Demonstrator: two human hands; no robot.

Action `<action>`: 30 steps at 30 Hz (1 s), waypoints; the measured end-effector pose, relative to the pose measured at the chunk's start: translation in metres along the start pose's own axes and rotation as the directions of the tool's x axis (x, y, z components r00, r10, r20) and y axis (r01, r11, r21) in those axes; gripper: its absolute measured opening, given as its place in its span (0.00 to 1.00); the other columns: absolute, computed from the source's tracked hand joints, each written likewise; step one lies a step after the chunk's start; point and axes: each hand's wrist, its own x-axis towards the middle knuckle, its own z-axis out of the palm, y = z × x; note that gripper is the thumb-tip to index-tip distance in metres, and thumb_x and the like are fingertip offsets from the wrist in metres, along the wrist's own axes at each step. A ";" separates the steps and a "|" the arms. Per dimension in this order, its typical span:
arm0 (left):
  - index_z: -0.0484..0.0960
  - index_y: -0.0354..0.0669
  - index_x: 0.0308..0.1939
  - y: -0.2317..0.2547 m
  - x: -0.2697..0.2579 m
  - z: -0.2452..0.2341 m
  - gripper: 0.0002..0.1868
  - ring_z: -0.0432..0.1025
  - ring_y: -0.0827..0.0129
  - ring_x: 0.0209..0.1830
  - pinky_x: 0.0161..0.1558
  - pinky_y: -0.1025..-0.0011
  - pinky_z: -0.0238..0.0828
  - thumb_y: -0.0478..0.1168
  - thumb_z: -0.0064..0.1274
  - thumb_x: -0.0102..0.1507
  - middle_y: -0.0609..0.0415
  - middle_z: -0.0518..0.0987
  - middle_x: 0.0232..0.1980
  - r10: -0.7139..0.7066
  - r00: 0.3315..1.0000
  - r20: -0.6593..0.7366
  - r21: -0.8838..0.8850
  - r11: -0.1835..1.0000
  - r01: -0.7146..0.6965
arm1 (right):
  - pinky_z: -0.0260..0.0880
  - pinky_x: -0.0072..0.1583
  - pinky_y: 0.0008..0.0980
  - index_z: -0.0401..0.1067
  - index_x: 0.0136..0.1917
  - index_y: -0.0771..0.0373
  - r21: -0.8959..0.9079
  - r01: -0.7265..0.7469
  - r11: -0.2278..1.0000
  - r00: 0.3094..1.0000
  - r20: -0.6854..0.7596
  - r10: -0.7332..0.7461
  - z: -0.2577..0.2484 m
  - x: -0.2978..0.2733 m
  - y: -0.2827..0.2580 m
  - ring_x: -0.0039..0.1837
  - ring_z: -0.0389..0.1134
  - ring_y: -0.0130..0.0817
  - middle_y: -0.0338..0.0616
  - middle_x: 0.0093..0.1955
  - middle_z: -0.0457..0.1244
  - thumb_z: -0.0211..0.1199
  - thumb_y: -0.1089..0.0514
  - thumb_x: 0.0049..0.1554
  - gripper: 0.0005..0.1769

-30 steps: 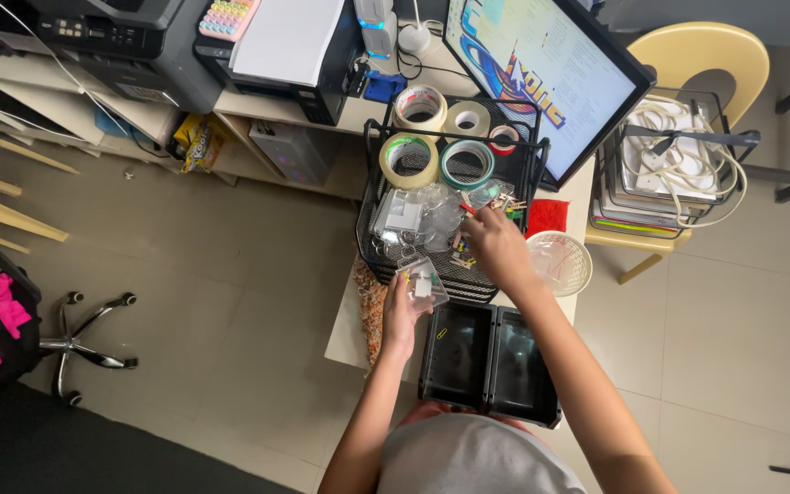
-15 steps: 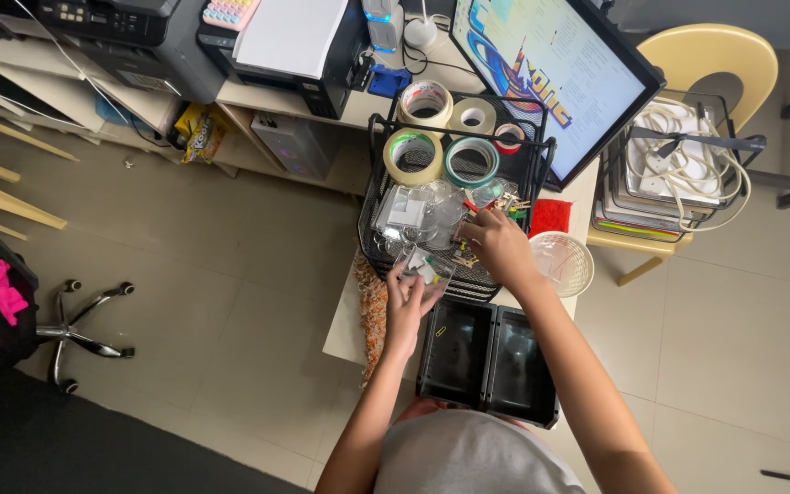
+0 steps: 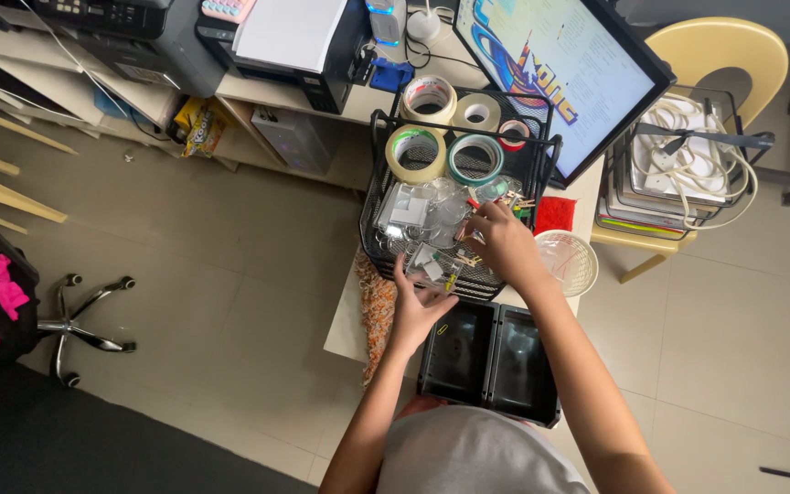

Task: The person cleans the inside of a black plastic container using a fluffy duster, then places the container on the desk. They proceed to sort through a wire basket filled with office supplies, picking up and organizing small items like clips and tape.

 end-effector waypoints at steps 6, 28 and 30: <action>0.34 0.42 0.79 -0.010 0.007 0.004 0.61 0.80 0.65 0.43 0.46 0.69 0.80 0.28 0.67 0.57 0.46 0.70 0.54 0.075 0.995 -0.065 0.141 0.988 -0.065 | 0.73 0.52 0.44 0.77 0.44 0.59 0.196 0.091 0.977 0.979 0.163 -0.123 0.000 -0.002 -0.021 0.54 0.69 0.44 0.43 0.48 0.66 0.72 0.56 0.51 0.09; 0.43 0.42 0.74 0.008 0.004 0.005 0.53 0.77 0.65 0.42 0.40 0.69 0.83 0.28 0.65 0.57 0.44 0.68 0.55 0.185 0.961 -0.206 0.184 0.972 -0.147 | 0.73 0.48 0.45 0.71 0.49 0.61 0.174 0.048 0.983 0.996 0.070 -0.061 0.052 0.007 -0.014 0.50 0.71 0.51 0.47 0.51 0.63 0.71 0.55 0.55 0.14; 0.45 0.41 0.74 0.003 0.004 0.002 0.50 0.77 0.64 0.44 0.43 0.69 0.83 0.27 0.64 0.58 0.44 0.67 0.57 0.200 0.962 -0.184 0.159 0.972 -0.171 | 0.73 0.49 0.46 0.71 0.48 0.63 0.268 0.053 0.962 0.997 0.043 -0.067 0.051 0.009 -0.014 0.49 0.71 0.53 0.49 0.52 0.63 0.72 0.56 0.53 0.15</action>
